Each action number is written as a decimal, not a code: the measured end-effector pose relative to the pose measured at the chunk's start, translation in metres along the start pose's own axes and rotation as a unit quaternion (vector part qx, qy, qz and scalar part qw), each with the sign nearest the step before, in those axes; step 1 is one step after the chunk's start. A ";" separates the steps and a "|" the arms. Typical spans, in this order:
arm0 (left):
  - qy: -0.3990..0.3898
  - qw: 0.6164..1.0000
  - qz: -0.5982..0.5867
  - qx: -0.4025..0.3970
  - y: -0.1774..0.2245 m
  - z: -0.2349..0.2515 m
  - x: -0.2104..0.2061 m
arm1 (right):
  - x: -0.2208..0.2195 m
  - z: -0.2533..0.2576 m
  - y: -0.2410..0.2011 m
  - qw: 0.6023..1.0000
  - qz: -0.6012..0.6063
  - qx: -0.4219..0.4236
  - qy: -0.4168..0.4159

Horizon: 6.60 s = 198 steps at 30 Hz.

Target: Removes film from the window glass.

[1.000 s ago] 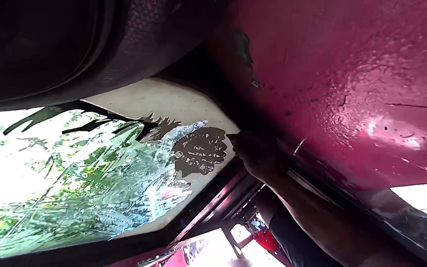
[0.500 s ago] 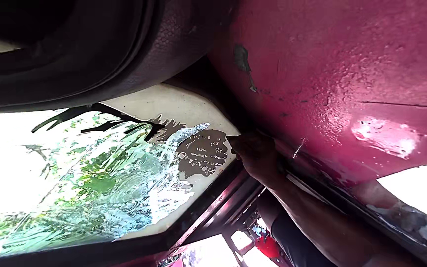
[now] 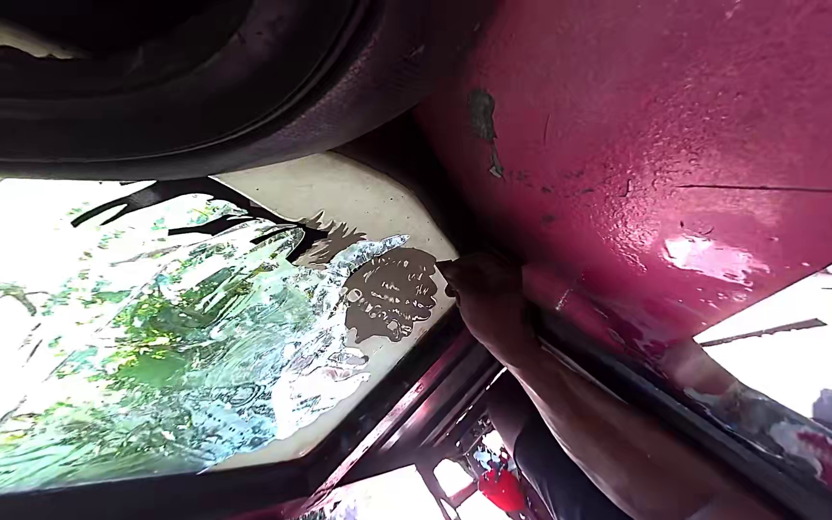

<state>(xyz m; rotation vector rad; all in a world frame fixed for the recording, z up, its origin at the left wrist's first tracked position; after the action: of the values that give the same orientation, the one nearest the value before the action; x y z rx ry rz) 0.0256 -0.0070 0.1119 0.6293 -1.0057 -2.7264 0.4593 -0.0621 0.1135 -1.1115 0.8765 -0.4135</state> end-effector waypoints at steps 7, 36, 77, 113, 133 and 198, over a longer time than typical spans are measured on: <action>0.002 1.000 -0.024 0.001 0.005 -0.004 -0.004 | -0.001 -0.004 -0.011 0.985 -0.085 0.150 0.018; 0.144 0.984 0.058 0.085 0.030 -0.021 -0.029 | 0.001 -0.009 -0.020 0.946 -0.165 0.275 0.047; -0.001 1.000 -0.011 0.024 0.003 -0.005 -0.005 | 0.002 -0.001 -0.023 0.966 -0.177 0.187 0.023; 0.009 1.000 0.013 0.006 -0.003 -0.005 -0.002 | -0.004 -0.004 -0.037 0.948 -0.242 0.196 0.063; 0.055 0.995 0.084 -0.012 0.021 -0.012 -0.006 | -0.010 -0.015 -0.052 0.896 -0.266 0.351 0.048; 0.031 0.998 0.056 -0.024 0.000 0.001 0.004 | -0.021 -0.013 -0.073 0.882 -0.251 0.398 0.037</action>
<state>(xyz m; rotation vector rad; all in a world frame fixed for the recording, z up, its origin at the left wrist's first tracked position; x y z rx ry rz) 0.0211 -0.0079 0.1114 0.6257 -0.9297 -2.6092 0.4454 -0.0863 0.1850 -0.5278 0.3812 -1.1388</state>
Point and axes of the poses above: each hand's wrist, its own z-axis towards the middle knuckle, its own x-axis out of the back of the hand, y = z × x, the point moved 8 cm from there along z, towards the middle knuckle, and after that the axes turned 15 degrees about -x, right-handed, at the moved point
